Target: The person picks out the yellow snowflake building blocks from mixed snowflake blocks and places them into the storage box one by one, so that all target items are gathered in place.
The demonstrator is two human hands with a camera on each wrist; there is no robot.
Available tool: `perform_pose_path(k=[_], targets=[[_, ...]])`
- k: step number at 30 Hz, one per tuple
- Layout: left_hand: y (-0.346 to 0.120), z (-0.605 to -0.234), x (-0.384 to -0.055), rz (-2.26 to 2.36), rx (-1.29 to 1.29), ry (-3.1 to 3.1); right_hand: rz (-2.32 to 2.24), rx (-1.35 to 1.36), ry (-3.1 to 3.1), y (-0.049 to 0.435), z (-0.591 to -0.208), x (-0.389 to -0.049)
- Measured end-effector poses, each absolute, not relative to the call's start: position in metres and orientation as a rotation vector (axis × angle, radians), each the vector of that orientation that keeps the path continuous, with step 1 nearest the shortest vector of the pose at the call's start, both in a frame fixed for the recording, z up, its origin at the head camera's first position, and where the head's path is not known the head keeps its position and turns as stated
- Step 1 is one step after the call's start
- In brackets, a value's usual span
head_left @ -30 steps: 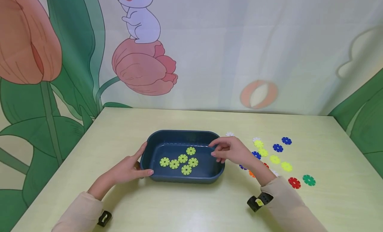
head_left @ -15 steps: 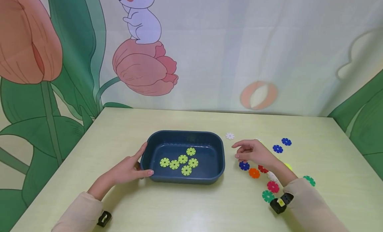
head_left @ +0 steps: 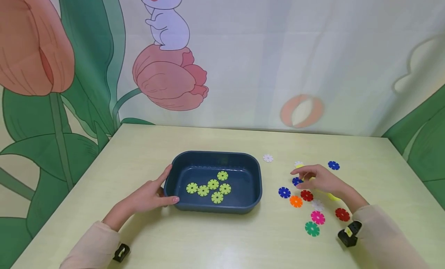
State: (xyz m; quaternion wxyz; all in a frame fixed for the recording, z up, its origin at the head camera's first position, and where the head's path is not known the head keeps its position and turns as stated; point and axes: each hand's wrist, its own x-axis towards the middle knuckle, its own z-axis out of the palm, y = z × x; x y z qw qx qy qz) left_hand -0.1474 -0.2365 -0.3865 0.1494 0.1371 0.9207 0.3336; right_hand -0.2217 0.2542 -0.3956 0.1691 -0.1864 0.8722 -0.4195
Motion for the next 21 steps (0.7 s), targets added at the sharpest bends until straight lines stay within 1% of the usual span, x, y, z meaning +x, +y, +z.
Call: perform_pose_path(k=[12, 21], targets=[[-0.237, -0.387, -0.147, 0.969, 0.402, 2.641, -0.942, -0.431, 2.638, 0.279, -0.404, -0.235], [-0.238, -0.387, -0.147, 0.982, 0.401, 2.630, -0.884, -0.403, 2.673, 0.284, -0.409, -0.244]])
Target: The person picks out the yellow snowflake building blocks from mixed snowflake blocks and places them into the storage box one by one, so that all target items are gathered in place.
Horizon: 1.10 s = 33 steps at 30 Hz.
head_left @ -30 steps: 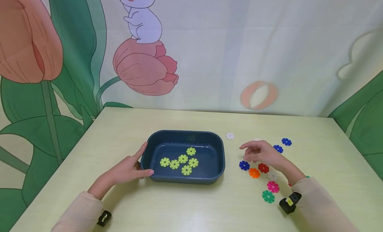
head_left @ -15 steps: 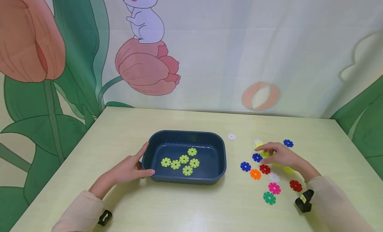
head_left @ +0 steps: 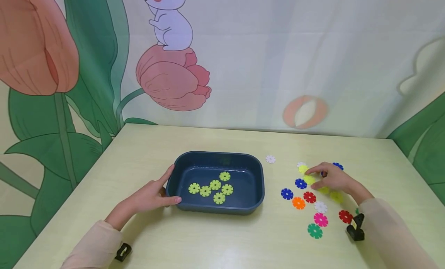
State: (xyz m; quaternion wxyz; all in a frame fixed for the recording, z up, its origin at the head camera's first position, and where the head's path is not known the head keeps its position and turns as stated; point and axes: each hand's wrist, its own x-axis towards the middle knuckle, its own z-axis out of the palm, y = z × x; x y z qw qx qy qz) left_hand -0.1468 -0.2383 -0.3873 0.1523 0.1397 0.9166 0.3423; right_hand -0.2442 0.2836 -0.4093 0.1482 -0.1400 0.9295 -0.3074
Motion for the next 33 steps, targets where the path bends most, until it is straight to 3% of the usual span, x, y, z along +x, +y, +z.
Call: perform_pose_path(k=[15, 33], targets=[[-0.237, -0.388, -0.148, 0.982, 0.402, 2.632, -0.876, -0.385, 2.749, 0.275, -0.404, -0.239], [-0.237, -0.388, -0.147, 0.988, 0.376, 2.634, -1.391, -0.357, 2.632, 0.250, -0.380, -0.220]])
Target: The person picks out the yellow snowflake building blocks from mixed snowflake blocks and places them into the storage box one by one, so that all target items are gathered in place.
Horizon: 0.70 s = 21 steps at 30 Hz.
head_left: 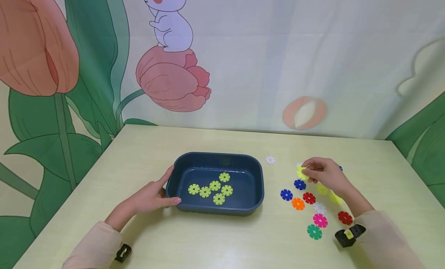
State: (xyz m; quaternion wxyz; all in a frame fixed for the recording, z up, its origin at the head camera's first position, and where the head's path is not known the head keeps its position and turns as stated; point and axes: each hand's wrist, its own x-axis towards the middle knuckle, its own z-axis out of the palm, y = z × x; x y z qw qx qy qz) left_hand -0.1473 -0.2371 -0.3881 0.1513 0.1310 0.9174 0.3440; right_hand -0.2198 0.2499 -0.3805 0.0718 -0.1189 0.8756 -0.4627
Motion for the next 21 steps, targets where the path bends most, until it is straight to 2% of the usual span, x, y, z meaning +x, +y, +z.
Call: perform_pose_path(k=[21], targets=[[-0.238, -0.390, -0.149, 0.976, 0.413, 2.643, -1.646, -0.400, 2.411, 0.161, -0.368, -0.218]])
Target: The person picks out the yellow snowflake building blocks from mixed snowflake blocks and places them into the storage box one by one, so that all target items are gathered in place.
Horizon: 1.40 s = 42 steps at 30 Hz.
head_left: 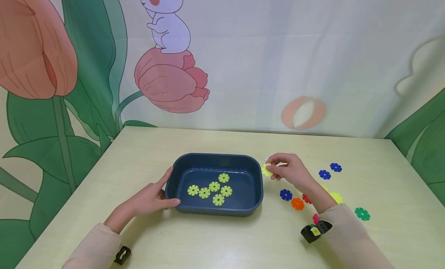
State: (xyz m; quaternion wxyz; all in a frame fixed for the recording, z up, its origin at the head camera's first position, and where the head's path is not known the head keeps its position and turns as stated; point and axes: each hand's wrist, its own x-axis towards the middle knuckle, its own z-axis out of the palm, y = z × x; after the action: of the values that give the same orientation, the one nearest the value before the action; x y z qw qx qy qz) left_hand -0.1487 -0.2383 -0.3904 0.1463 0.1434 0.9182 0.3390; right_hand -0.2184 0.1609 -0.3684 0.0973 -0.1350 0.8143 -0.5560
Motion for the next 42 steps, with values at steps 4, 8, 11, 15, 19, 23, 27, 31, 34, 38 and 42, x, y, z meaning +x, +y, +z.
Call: perform_pose_path(k=[4, 8, 11, 15, 19, 23, 27, 31, 34, 38, 42], targets=[[-0.238, -0.390, -0.148, 0.971, 0.421, 2.648, -1.637, -0.442, 2.398, 0.138, -0.367, -0.220], [-0.237, -0.389, -0.148, 0.972, 0.422, 2.646, -1.647, -0.476, 2.360, 0.118, -0.368, -0.223], [-0.236, -0.388, -0.148, 0.970, 0.420, 2.647, -1.667, -0.477, 2.321, 0.104, -0.368, -0.225], [-0.236, -0.387, -0.149, 0.961, 0.419, 2.652, -1.690, -0.431, 2.257, 0.087, -0.368, -0.225], [-0.236, -0.387, -0.149, 0.958, 0.411, 2.654, -1.708, -0.403, 2.201, 0.071, -0.370, -0.226], [-0.236, -0.387, -0.149, 0.961, 0.407, 2.652, -1.705, -0.392, 2.181, 0.055, -0.374, -0.226], [-0.237, -0.388, -0.148, 0.960, 0.414, 2.654, -1.695, -0.363, 2.167, 0.041, -0.380, -0.227], [-0.237, -0.389, -0.148, 0.969, 0.431, 2.646, -1.682, -0.299, 2.169, 0.028, -0.385, -0.227], [-0.236, -0.390, -0.149, 0.974, 0.437, 2.641, -1.680, -0.252, 2.173, 0.021, -0.388, -0.228], [-0.236, -0.390, -0.149, 0.975, 0.418, 2.641, -1.676, -0.221, 2.169, 0.015, -0.391, -0.229], [-0.235, -0.389, -0.149, 0.977, 0.411, 2.640, -1.657, -0.204, 2.167, 0.011, -0.396, -0.229]])
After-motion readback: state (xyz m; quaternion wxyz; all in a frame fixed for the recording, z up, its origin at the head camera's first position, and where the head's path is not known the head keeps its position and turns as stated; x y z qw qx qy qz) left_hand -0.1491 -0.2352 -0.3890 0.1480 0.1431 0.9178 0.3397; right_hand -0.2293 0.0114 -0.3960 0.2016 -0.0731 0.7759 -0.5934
